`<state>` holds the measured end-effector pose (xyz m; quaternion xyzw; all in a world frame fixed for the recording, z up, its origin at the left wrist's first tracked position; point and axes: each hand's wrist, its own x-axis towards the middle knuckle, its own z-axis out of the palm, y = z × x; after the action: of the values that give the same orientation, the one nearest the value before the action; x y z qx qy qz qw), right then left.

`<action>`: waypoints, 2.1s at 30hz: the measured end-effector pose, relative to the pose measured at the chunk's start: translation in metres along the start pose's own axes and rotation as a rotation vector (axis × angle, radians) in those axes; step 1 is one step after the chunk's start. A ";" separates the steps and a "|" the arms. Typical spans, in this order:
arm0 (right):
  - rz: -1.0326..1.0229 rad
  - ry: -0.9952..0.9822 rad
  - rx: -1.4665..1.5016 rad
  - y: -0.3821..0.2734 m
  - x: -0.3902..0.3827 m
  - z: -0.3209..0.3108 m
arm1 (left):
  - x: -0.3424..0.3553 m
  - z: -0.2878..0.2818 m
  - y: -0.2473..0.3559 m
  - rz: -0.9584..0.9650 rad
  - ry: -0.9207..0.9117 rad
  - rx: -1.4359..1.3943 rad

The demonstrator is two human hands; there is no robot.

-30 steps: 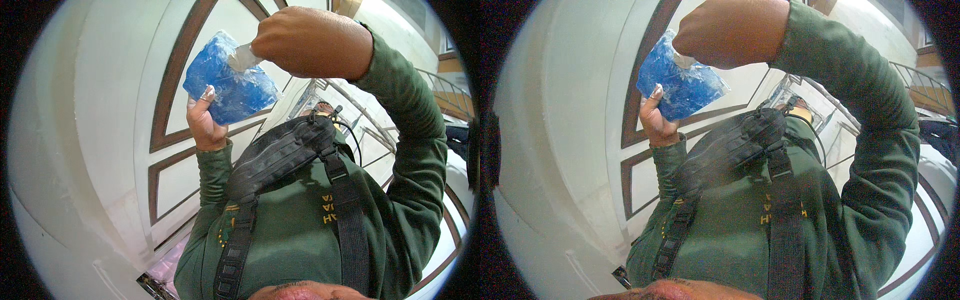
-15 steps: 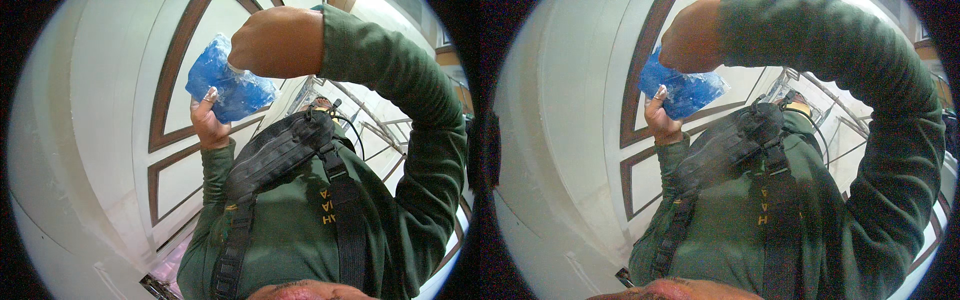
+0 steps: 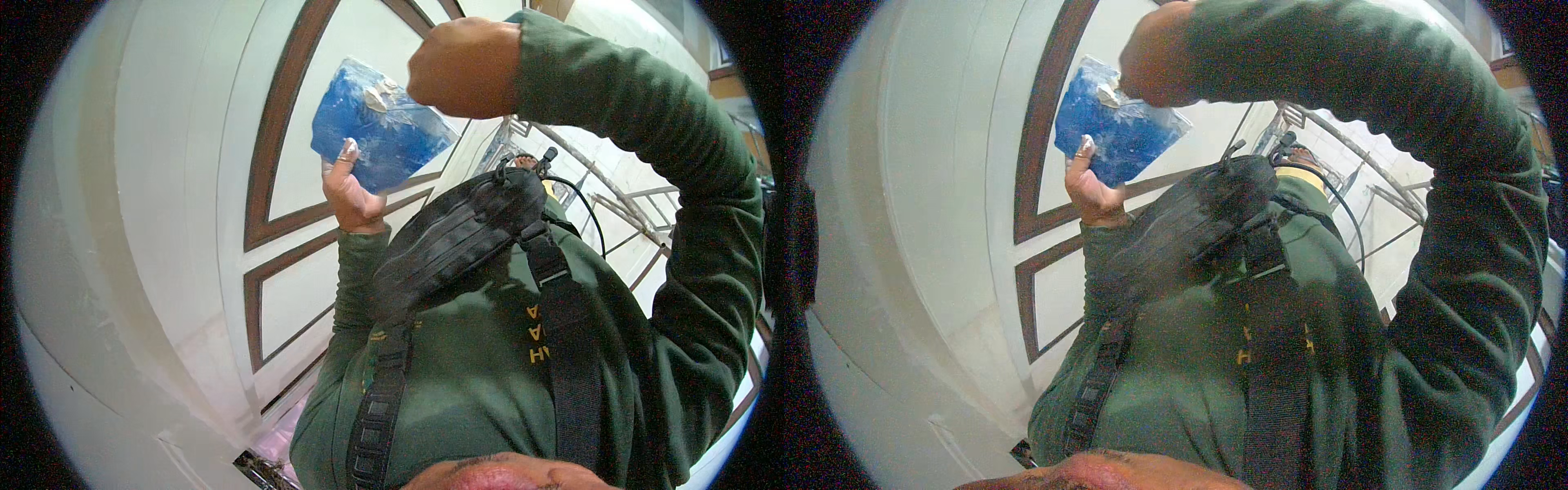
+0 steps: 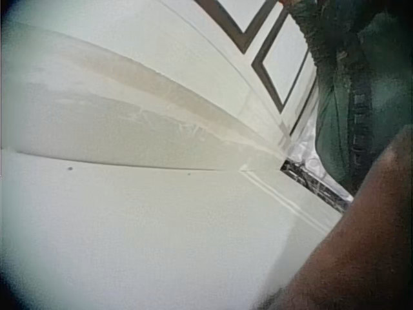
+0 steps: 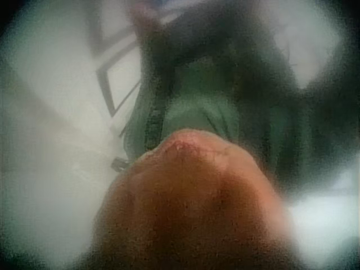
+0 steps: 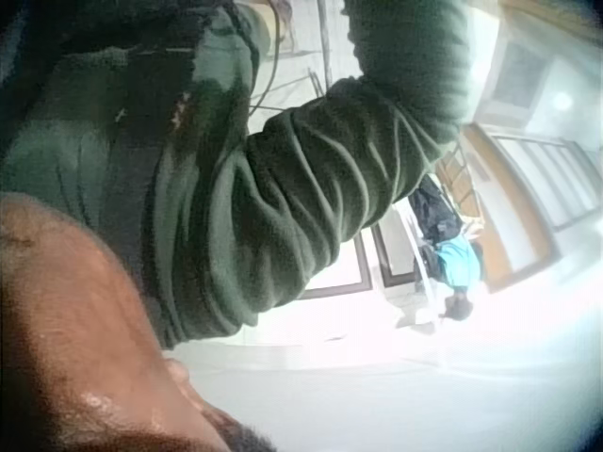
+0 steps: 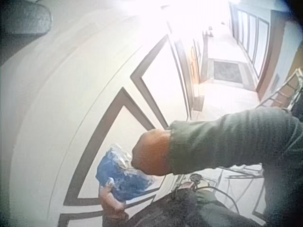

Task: The person scoops plaster from a bowl onto a plastic trowel and applies it along the wall and ceiling joints using a putty knife.

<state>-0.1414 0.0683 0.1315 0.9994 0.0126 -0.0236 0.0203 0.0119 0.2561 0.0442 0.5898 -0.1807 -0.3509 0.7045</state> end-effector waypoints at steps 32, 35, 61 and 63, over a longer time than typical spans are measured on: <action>-1.072 0.983 2.606 0.114 0.061 -0.174 | -0.023 -0.024 0.034 0.112 0.291 -0.264; -1.232 0.833 2.662 0.137 0.076 -0.183 | -0.027 -0.018 0.035 0.140 0.333 -0.222; -1.357 0.652 2.752 0.159 0.098 -0.245 | -0.040 0.014 0.030 0.231 0.393 -0.229; -1.596 0.764 2.546 0.164 0.120 -0.232 | -0.041 0.012 0.028 0.237 0.375 -0.235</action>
<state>-0.0065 -0.0832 0.3638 0.0366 0.5002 0.2249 -0.8354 -0.0165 0.2779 0.0806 0.5332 -0.0727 -0.1692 0.8257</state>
